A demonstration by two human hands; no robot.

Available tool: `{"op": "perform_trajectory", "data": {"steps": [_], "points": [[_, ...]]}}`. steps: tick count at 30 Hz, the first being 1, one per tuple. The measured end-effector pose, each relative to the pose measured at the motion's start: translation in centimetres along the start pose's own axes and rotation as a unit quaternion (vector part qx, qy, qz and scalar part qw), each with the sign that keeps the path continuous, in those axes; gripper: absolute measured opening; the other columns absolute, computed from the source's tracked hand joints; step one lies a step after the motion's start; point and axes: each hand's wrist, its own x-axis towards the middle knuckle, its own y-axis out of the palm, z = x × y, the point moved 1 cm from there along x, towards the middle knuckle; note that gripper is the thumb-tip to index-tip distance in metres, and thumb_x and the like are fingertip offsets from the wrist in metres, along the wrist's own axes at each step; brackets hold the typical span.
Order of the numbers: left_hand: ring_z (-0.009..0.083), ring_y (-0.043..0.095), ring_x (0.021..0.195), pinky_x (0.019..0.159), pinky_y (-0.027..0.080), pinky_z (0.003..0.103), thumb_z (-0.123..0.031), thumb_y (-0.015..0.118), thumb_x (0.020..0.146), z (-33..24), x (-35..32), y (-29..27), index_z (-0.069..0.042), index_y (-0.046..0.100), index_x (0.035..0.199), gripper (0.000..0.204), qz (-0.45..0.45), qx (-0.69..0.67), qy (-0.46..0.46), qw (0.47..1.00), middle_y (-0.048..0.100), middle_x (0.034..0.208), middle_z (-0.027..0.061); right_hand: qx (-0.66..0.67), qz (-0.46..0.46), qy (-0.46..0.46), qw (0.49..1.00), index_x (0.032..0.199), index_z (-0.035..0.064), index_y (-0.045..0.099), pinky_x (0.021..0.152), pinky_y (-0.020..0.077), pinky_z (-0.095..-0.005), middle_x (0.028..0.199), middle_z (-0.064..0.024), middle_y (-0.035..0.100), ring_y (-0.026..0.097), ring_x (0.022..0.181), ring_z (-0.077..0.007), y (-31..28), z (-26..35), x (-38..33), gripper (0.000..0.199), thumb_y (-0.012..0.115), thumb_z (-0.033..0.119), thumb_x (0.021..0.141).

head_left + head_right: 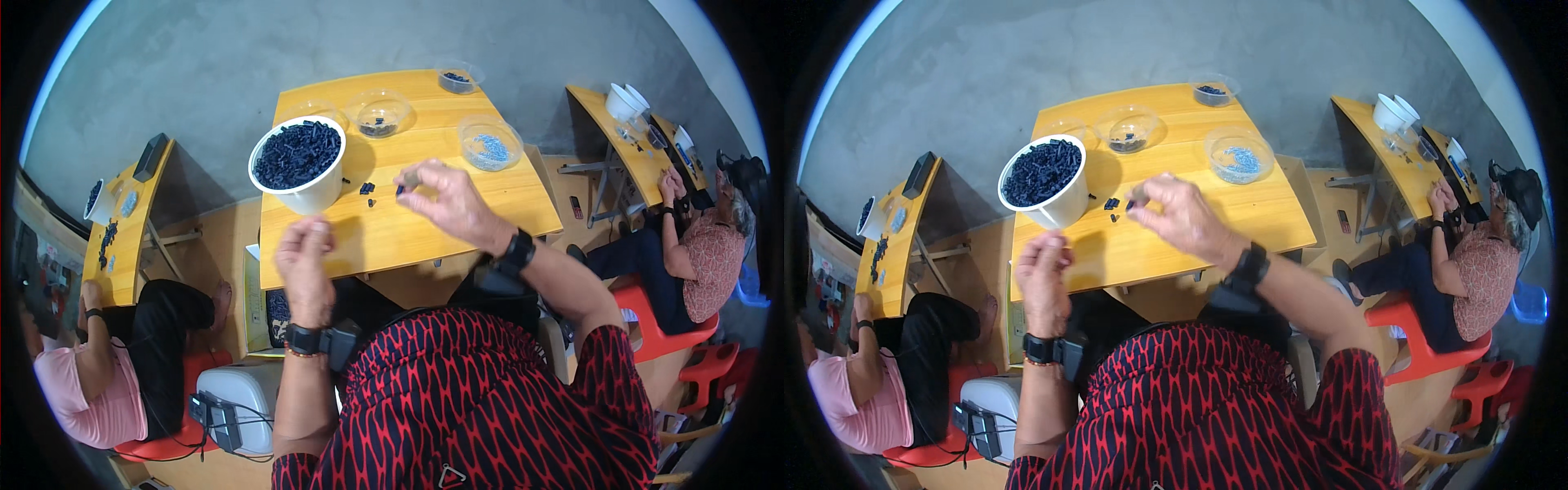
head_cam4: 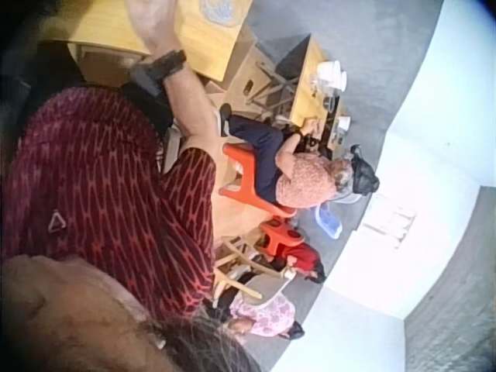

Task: Assembling small metal pins into plastic components at a workshop table.

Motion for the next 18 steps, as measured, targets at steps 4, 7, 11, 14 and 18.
{"op": "perform_trajectory", "data": {"steps": [4,7,11,14,18], "points": [[0.0152,0.069,0.081,0.080,0.058,0.029,-0.001,0.065,0.097,0.0,-3.4,4.2,0.001,0.068,0.111,0.014,0.106,0.012,-0.091,0.990,0.073,0.098,0.0091,0.118,-0.049,-0.042,0.991,0.108,-0.0038,0.070,0.092,0.0547,-0.0359,0.108,-0.0151,0.072,0.069,0.104,-0.0274,2.1,1.8,-3.0,0.022,0.073,0.007,0.089],[0.0126,0.066,0.089,0.082,0.056,0.027,0.002,0.067,0.095,-0.2,-4.2,5.6,0.001,0.067,0.114,0.019,0.120,0.024,-0.051,0.991,0.071,0.104,0.0085,0.172,-0.044,-0.001,0.984,0.109,-0.0043,0.069,0.092,0.0548,-0.0338,0.107,-0.0145,0.073,0.070,0.105,-0.0239,2.8,1.6,-4.4,0.021,0.073,0.004,0.090],[0.0104,0.061,0.091,0.082,0.053,0.025,0.003,0.071,0.092,-1.0,-4.5,6.2,0.001,0.067,0.113,0.022,0.141,0.090,0.015,0.986,0.065,0.107,0.0056,0.324,-0.022,0.078,0.943,0.108,-0.0042,0.069,0.086,0.0561,-0.0291,0.104,-0.0095,0.073,0.069,0.098,-0.0141,4.2,0.6,-5.9,0.017,0.072,0.006,0.094],[0.0100,0.057,0.088,0.081,0.050,0.024,0.003,0.074,0.089,-1.0,-4.3,6.0,0.000,0.067,0.113,0.025,0.199,0.189,0.093,0.957,0.060,0.106,0.0034,0.383,0.002,0.123,0.916,0.106,-0.0042,0.070,0.083,0.0560,-0.0263,0.100,-0.0055,0.072,0.066,0.094,-0.0087,4.0,0.4,-6.1,0.015,0.070,0.007,0.097],[0.0109,0.057,0.089,0.079,0.049,0.024,0.002,0.075,0.088,-0.4,-4.0,5.6,-0.001,0.067,0.107,0.021,0.223,0.218,0.136,0.940,0.057,0.104,0.0039,0.385,0.034,0.150,0.910,0.105,-0.0046,0.071,0.081,0.0553,-0.0249,0.095,-0.0026,0.070,0.064,0.089,-0.0069,4.1,0.5,-6.3,0.016,0.070,0.010,0.098]]}}
